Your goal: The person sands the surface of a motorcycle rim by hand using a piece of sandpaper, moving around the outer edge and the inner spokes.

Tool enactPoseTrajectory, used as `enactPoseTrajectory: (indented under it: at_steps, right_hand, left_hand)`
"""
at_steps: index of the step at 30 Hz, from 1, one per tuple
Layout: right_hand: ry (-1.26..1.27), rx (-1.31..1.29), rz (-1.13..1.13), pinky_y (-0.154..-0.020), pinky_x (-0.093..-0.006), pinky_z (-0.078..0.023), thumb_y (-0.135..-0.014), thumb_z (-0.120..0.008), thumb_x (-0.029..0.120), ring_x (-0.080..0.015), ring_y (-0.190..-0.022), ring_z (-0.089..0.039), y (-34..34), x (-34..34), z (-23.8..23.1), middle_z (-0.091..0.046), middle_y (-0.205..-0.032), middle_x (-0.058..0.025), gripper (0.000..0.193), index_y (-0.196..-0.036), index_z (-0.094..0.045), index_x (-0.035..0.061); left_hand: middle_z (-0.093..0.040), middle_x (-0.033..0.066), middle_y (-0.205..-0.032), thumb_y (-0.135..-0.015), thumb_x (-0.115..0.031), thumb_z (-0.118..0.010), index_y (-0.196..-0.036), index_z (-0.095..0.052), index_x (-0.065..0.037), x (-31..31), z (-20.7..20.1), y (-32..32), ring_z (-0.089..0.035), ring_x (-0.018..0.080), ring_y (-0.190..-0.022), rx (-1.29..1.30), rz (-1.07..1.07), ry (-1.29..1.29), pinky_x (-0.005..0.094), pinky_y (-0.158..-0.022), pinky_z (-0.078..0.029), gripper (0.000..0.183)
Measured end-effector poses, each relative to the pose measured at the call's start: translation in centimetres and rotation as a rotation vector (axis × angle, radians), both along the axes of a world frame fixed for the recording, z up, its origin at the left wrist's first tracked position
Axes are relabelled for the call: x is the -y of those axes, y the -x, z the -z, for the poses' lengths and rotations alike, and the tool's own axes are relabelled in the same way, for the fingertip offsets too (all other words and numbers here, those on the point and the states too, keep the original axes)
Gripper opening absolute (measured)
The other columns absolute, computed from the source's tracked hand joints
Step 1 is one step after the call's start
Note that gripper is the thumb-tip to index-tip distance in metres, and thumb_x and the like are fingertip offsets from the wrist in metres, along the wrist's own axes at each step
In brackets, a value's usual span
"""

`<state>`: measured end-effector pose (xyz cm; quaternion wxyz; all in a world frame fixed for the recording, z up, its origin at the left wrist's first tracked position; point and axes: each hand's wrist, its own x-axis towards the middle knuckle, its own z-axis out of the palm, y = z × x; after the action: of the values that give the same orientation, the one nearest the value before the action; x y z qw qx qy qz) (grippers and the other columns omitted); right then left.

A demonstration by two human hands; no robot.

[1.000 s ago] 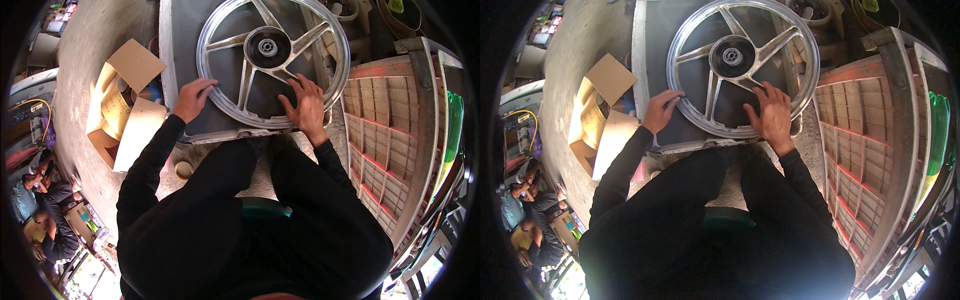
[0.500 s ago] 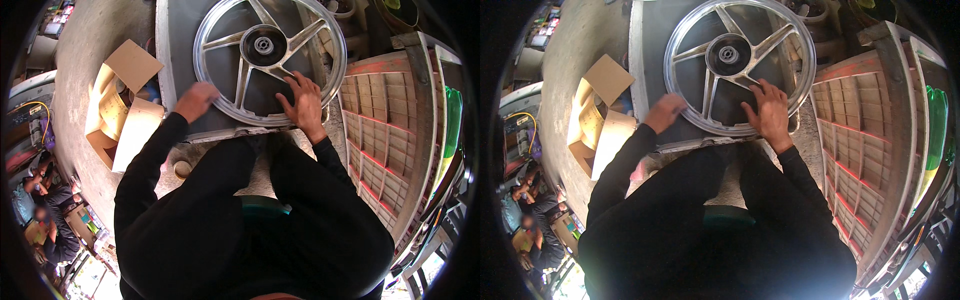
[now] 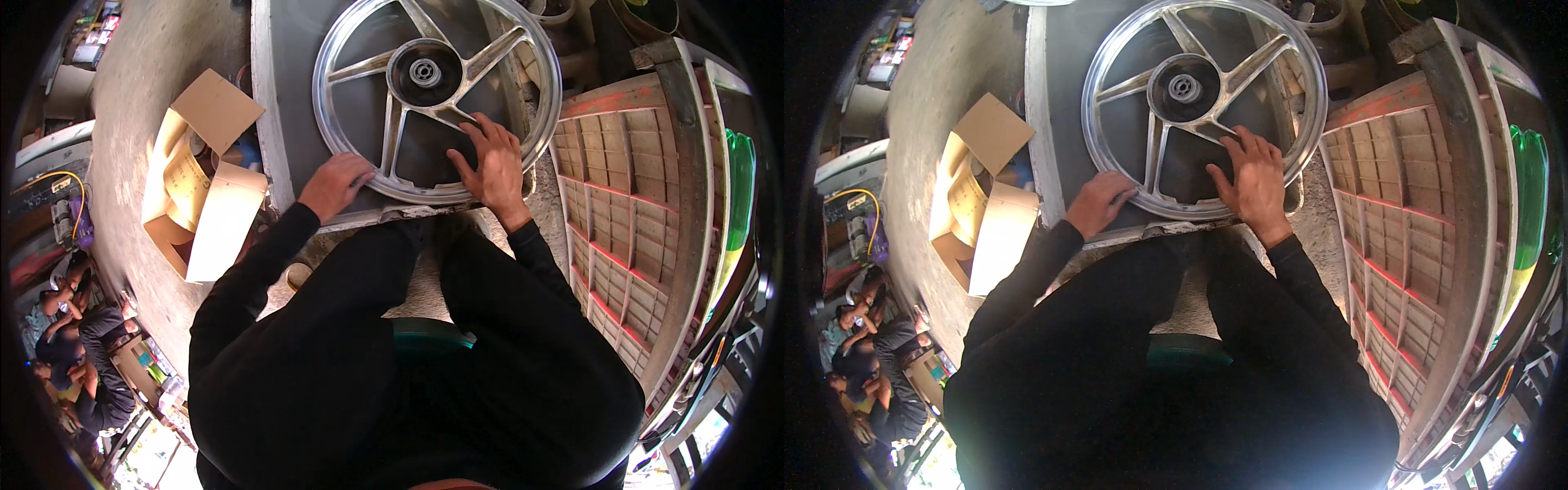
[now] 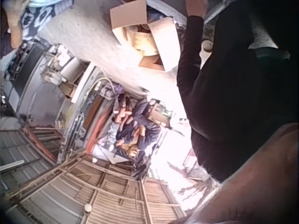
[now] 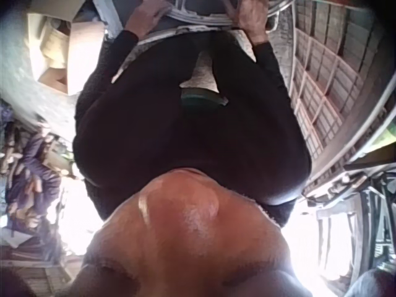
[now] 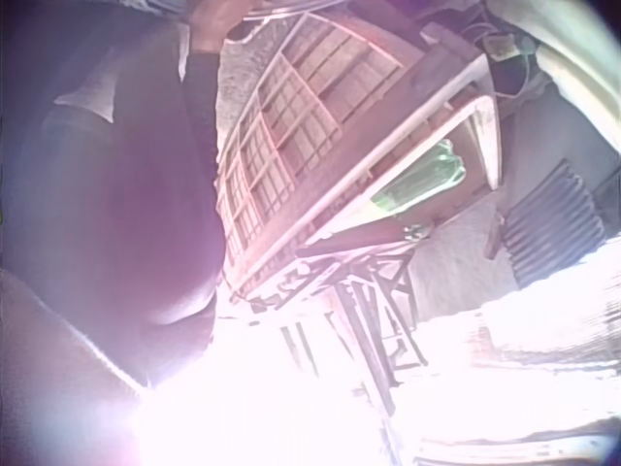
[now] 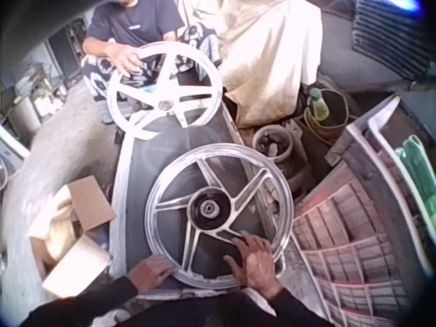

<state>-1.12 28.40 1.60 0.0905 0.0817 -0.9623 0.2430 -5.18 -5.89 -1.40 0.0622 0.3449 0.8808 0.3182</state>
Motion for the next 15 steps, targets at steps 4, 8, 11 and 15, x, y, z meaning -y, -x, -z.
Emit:
enactPoseTrajectory:
  at_steps: [4,8,11,15]
  right_hand:
    - [0.006,-0.007,-0.004,-0.107,-0.0486,-0.045,-0.089,-0.082,0.03,-0.0368,-0.126,-0.061,0.0,-0.1,-0.1,-0.063,-0.142,-0.0151,0.05,-0.13,-0.069,0.0059]
    - [0.007,-0.013,0.006,-0.108,-0.0486,-0.045,-0.089,-0.083,0.029,-0.0369,-0.126,-0.061,-0.1,-0.1,0.0,-0.063,-0.141,-0.0153,0.049,-0.13,-0.069,0.0059]
    - [0.013,-0.003,0.0,-0.108,-0.0486,-0.045,-0.089,-0.083,0.029,-0.037,-0.127,-0.061,0.0,0.0,-0.3,-0.063,-0.141,-0.0154,0.049,-0.13,-0.07,0.006]
    - [0.013,-0.008,-0.002,-0.109,-0.049,-0.044,-0.088,-0.083,0.028,-0.0366,-0.127,-0.061,0.0,-0.1,0.0,-0.063,-0.14,-0.0159,0.049,-0.13,-0.07,0.0054]
  left_hand:
    - [-0.074,0.0137,-0.106,-0.096,-0.013,-0.074,-0.104,-0.073,-0.004,1.9,-0.2,3.5,-0.069,0.038,-0.106,-0.1,-0.094,0.089,0.046,-0.096,-0.055,0.012]
    - [-0.075,0.0131,-0.104,-0.097,-0.013,-0.073,-0.104,-0.074,-0.003,-1.6,-1.6,-0.6,-0.069,0.0389,-0.102,0.015,0.013,0.006,0.0461,-0.094,-0.055,0.012]
    - [-0.074,0.0143,-0.104,-0.093,-0.013,-0.077,-0.103,-0.073,-0.003,1.6,0.2,2.1,-0.068,0.0385,-0.102,-0.079,-0.029,0.023,0.0468,-0.095,-0.054,0.014]
    - [-0.074,0.0143,-0.105,-0.094,-0.011,-0.076,-0.104,-0.073,-0.004,-0.9,-0.6,-0.3,-0.068,0.0379,-0.104,-0.084,-0.034,0.029,0.0464,-0.097,-0.054,0.013]
